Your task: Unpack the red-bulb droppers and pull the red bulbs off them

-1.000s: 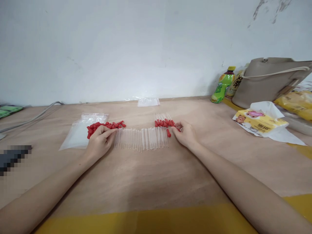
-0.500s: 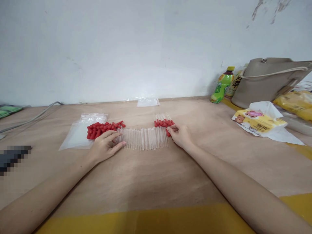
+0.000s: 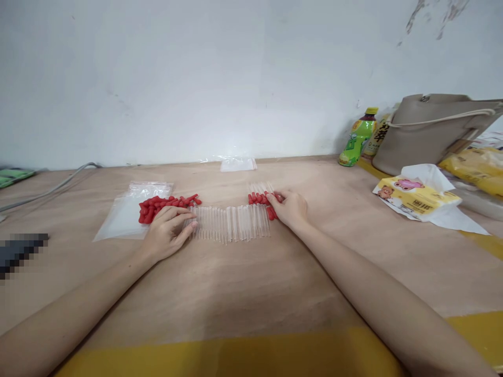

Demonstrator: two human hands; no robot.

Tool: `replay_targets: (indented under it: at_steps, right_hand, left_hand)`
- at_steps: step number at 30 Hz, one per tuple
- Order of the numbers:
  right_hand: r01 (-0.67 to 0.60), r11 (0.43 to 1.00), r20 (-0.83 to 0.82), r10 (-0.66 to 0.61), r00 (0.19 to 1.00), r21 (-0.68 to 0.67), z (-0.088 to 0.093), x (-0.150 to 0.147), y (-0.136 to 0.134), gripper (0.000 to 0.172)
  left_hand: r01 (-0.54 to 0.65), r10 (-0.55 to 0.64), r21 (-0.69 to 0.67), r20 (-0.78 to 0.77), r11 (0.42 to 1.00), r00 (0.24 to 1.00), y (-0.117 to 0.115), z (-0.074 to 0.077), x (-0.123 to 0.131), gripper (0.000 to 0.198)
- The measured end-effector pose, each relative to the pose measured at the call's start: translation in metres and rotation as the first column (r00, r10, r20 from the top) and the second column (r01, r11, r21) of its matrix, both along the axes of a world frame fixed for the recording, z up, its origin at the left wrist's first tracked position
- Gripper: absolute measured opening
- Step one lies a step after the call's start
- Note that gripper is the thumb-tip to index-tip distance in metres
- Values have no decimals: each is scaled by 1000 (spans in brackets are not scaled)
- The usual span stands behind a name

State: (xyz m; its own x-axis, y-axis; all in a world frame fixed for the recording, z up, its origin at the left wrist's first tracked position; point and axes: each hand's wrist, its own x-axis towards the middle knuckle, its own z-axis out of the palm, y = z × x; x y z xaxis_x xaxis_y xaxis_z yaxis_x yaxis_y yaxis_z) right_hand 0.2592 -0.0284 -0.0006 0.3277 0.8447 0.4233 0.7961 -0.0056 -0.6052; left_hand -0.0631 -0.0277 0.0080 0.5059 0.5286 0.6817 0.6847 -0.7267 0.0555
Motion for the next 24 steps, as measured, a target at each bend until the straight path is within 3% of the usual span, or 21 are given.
replay_targets:
  at_steps: [8,13,15,17,20,24]
  right_hand:
    - [3,1000,11,-3,1000,-27,5,-6,4,31]
    - [-20,978,-116,45,992,210,2,-8,0,29]
    - [-86,944,-103,124,987,319,1,-13,-8,26]
    - [-230,891,-12,255,967,392,0,-21,-18,22]
    - [-504,750,198,466,862,428,0,-34,-34,17]
    - [-633,647,372,512,774,426,0,-47,-48,12]
  left_hand:
    - [-20,20,-5,-27,1000,999,-1,1,2,18]
    - [8,-7,38,-34,999,999,0,1,1,23]
    - [31,-26,95,-56,995,998,-1,2,3,28]
    - [52,-37,170,-88,984,995,-4,4,7,35]
    - [94,-58,237,-155,967,986,-12,7,17,39]
    - [202,-143,257,-232,945,962,-22,6,31,36]
